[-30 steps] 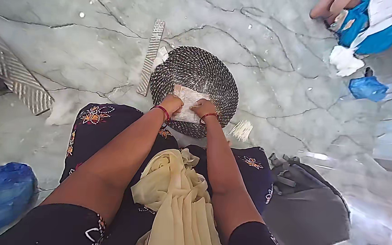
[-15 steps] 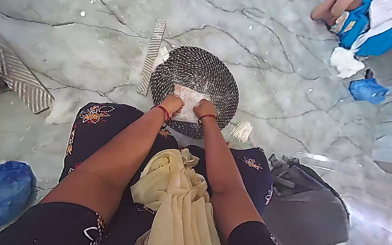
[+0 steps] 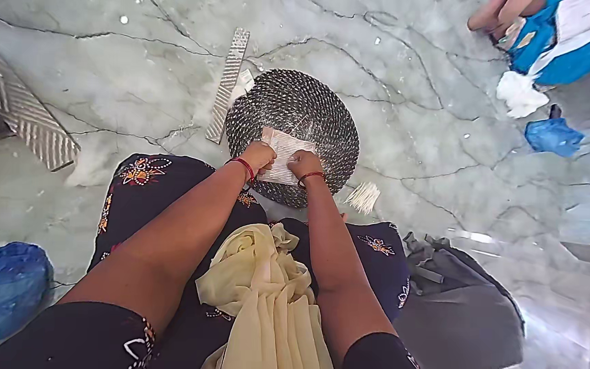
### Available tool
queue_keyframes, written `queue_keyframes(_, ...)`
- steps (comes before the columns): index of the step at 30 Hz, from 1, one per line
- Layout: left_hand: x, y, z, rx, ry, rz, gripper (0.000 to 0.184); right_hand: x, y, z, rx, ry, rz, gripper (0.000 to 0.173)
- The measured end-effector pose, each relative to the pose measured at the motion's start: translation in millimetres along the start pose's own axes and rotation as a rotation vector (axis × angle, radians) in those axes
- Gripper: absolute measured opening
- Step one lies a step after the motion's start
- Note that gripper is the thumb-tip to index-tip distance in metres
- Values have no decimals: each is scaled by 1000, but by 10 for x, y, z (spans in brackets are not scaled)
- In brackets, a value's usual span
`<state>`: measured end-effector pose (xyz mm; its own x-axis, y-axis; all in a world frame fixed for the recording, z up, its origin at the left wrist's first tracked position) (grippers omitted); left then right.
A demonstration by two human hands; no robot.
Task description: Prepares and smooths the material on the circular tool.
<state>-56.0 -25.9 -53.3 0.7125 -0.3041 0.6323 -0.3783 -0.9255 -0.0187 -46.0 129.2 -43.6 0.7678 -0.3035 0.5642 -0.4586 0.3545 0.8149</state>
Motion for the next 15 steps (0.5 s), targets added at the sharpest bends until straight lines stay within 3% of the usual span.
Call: queue_keyframes(15, 4, 0, -13, -24, -10, 2, 30, -40, 28, -60, -6, -114, -30, 26)
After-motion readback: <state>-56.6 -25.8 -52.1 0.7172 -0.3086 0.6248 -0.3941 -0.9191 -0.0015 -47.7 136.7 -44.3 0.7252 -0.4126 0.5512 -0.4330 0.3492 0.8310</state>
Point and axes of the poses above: each hand's wrist, its own x-axis away from the middle knuckle, its own y-axis out of the back of the hand, z = x × y, the point moved 3 cm from there along -x, towards the middle knuckle, and after that the axes turned 8 degrees about -y, right-handed, at the moved point
